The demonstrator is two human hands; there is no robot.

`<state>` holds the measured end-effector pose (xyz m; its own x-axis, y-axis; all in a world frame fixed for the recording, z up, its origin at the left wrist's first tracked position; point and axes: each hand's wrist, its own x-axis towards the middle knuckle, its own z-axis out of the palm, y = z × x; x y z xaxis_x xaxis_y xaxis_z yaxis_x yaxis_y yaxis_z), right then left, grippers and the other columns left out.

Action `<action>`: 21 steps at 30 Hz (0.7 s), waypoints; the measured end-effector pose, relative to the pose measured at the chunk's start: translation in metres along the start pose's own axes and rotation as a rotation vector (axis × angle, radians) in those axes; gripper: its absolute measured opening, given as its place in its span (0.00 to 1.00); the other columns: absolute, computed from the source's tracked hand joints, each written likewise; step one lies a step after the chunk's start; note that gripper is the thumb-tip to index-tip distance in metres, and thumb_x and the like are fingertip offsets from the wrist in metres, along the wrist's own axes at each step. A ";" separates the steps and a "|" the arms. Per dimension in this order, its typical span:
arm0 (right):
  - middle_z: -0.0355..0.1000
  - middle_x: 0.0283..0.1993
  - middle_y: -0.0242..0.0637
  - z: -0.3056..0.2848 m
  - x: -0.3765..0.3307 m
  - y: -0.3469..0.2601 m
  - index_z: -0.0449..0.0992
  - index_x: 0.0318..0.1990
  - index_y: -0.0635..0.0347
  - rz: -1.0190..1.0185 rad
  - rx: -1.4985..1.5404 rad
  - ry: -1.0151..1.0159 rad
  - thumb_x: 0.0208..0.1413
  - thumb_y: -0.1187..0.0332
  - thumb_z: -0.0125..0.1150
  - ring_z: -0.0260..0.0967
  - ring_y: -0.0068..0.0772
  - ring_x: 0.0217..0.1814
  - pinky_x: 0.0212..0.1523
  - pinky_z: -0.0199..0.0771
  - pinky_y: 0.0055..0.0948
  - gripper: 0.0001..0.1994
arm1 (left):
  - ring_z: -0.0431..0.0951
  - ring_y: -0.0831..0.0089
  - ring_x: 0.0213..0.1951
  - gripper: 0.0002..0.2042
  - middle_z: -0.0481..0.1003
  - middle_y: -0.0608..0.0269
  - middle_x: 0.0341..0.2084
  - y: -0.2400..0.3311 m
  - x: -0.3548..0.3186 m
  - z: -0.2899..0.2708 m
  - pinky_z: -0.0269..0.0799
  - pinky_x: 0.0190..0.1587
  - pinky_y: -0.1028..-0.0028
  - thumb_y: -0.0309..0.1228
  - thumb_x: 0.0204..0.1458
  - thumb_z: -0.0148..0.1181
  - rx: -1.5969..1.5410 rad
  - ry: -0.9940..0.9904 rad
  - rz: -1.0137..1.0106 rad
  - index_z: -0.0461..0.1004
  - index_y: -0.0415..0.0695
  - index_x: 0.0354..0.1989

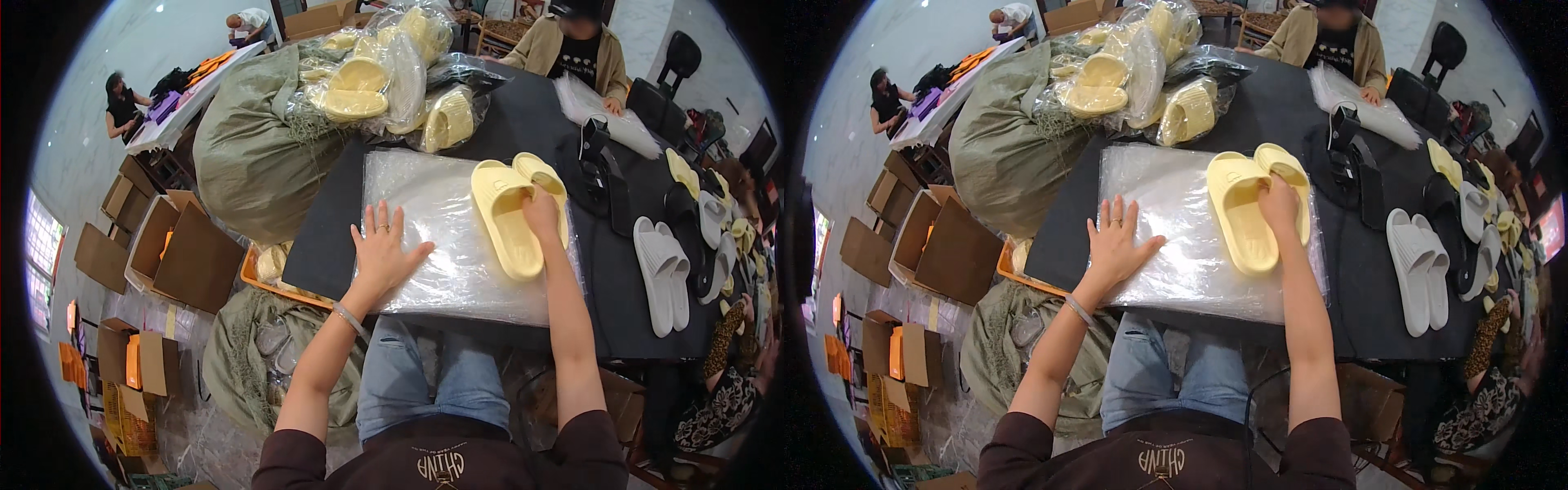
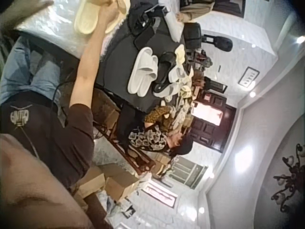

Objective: The person places pairs of yellow and white plastic slippers onto a sheet of bubble wrap on a table. They fold the bubble wrap over the slippers to enclose them and then place the wrapped pairs onto a growing stack. The process is repeated for multiple pairs of slippers.

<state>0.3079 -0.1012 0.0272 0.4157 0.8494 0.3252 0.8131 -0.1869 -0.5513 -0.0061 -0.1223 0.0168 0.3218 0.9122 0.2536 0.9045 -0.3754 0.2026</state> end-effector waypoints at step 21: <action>0.69 0.54 0.41 0.013 -0.006 0.021 0.69 0.53 0.61 -0.124 -0.044 0.087 0.52 0.63 0.55 0.63 0.40 0.59 0.61 0.54 0.40 0.21 | 0.45 0.57 0.68 0.34 0.49 0.49 0.66 -0.018 0.109 0.032 0.38 0.67 0.57 0.51 0.58 0.36 -0.012 0.021 -0.167 0.50 0.36 0.65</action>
<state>0.3171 -0.1034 0.0034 0.3429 0.8219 0.4549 0.8767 -0.1060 -0.4693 0.0215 -0.0105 0.0104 0.1617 0.9585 0.2349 0.9414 -0.2212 0.2546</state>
